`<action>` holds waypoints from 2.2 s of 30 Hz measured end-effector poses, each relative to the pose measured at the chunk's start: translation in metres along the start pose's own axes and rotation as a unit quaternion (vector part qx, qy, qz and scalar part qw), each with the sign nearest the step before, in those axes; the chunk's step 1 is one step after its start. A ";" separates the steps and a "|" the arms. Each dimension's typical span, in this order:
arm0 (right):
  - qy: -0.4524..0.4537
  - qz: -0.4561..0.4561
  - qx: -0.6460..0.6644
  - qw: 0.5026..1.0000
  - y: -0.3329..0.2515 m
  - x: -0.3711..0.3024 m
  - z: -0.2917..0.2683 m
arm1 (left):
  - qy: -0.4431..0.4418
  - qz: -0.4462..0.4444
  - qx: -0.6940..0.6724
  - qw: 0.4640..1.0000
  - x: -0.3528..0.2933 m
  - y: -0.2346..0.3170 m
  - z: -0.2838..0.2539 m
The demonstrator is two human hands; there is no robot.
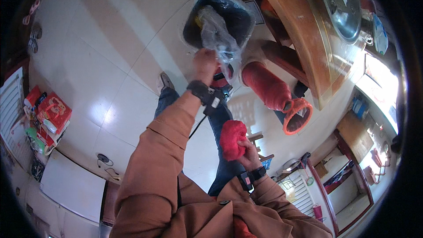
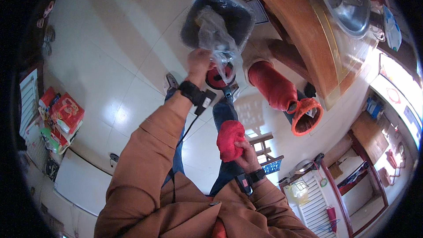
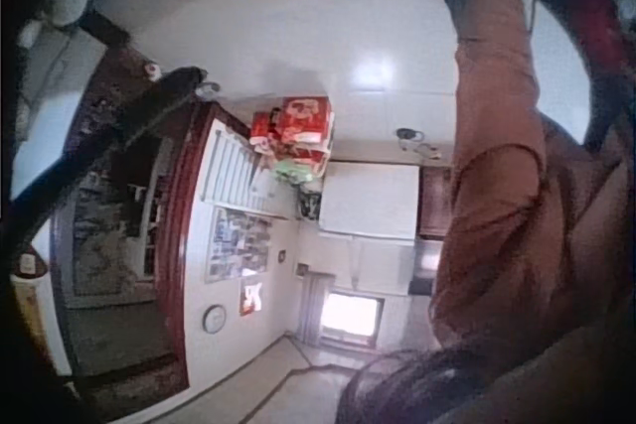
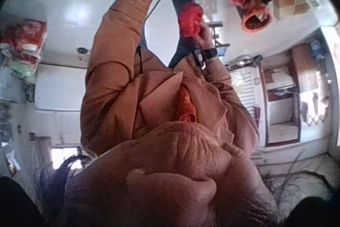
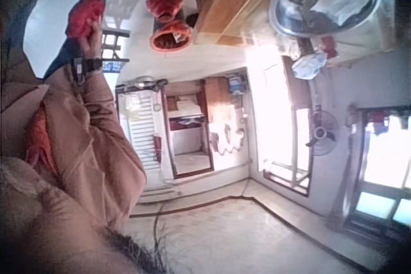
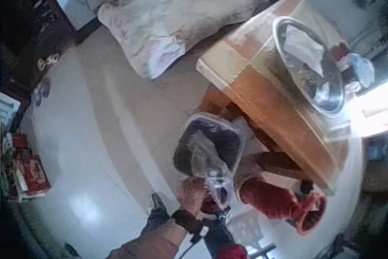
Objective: The person sits on the floor and cleans under a wooden table using a red cloth. They wipe the table's underside and legs, move items like a plastic container and a small box, and place a white container on the table. The person also handles a paper document and a green can before continuing to wipe the area.
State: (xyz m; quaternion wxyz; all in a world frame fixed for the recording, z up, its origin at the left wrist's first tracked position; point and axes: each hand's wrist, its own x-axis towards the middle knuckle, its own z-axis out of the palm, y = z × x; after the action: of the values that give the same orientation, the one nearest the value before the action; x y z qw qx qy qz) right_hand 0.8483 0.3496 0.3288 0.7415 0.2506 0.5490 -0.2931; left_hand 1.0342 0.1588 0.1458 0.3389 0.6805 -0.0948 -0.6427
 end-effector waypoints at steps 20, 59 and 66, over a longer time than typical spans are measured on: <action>0.004 0.026 -0.022 0.999 -0.007 0.012 0.012 | -0.057 0.274 0.277 0.919 -0.024 0.065 0.062; -0.021 0.006 0.009 1.000 -0.019 0.019 -0.001 | 0.076 0.016 -0.111 0.991 0.074 -0.005 -0.081; -0.005 -0.007 0.002 1.000 -0.030 0.024 0.005 | 0.067 0.067 -0.111 0.989 0.060 0.002 -0.203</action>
State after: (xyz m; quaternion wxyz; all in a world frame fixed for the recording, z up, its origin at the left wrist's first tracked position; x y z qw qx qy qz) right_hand 0.8359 0.3211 0.3051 0.7418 0.2471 0.5461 -0.3007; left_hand 1.2351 0.1921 0.0868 0.4603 0.6721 -0.0456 -0.5783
